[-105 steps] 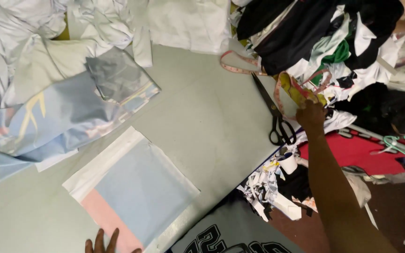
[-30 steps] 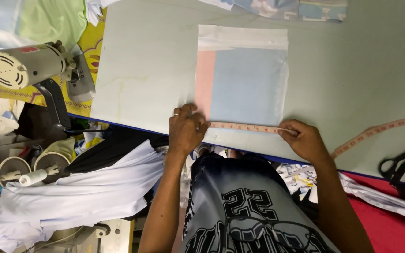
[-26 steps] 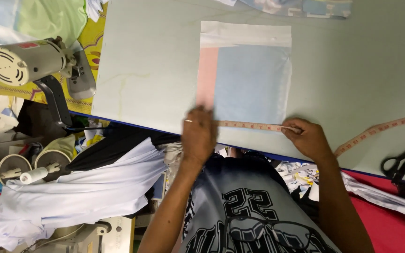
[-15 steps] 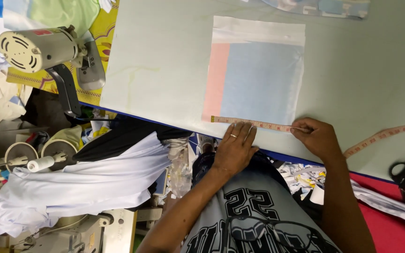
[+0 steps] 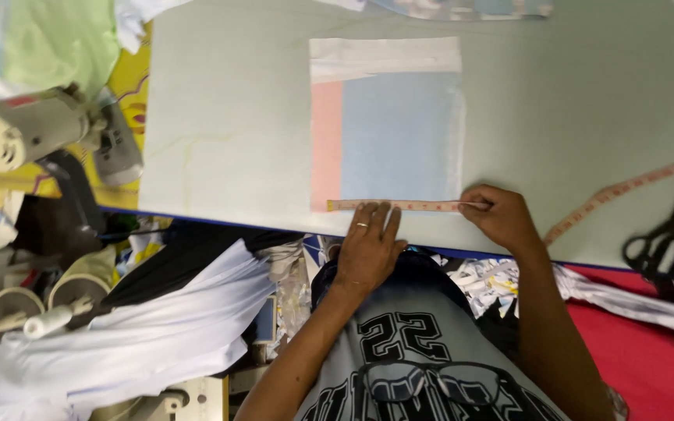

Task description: Cutting fabric pieces for garments using scissors and an electric handheld cutter, including measuring with a tape.

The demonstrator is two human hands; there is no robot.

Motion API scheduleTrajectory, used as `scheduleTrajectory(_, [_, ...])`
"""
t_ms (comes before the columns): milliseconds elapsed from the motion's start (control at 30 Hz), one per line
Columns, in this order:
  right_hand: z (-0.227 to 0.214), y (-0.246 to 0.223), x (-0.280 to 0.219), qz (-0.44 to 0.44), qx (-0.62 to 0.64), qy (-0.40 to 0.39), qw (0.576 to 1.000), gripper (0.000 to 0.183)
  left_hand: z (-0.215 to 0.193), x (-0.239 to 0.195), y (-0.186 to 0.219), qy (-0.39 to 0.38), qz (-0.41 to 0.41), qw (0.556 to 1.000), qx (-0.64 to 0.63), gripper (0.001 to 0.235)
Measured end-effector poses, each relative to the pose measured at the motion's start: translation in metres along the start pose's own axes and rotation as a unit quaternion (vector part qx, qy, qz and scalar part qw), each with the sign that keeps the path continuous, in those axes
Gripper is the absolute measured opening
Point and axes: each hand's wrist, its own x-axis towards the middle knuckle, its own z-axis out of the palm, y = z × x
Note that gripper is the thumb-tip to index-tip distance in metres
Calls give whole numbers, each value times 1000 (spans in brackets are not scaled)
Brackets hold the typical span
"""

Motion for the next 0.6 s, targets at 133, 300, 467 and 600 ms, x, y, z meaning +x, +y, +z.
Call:
scheduleTrajectory(133, [3, -3, -1, 15, 32, 15, 999, 22, 5, 3, -2, -8, 5, 1000, 29, 63])
scheduleTrajectory(300, [4, -5, 0, 13, 47, 17, 999, 21, -3, 11, 8, -42, 1, 998, 45, 61])
scheduleTrajectory(467, [6, 2, 2, 4, 47, 12, 999, 19, -3, 15, 15, -87, -10, 995, 51, 63])
scheduleTrajectory(600, [6, 5, 3, -2, 52, 9, 999, 18, -5, 19, 17, -89, -5, 993, 74, 65])
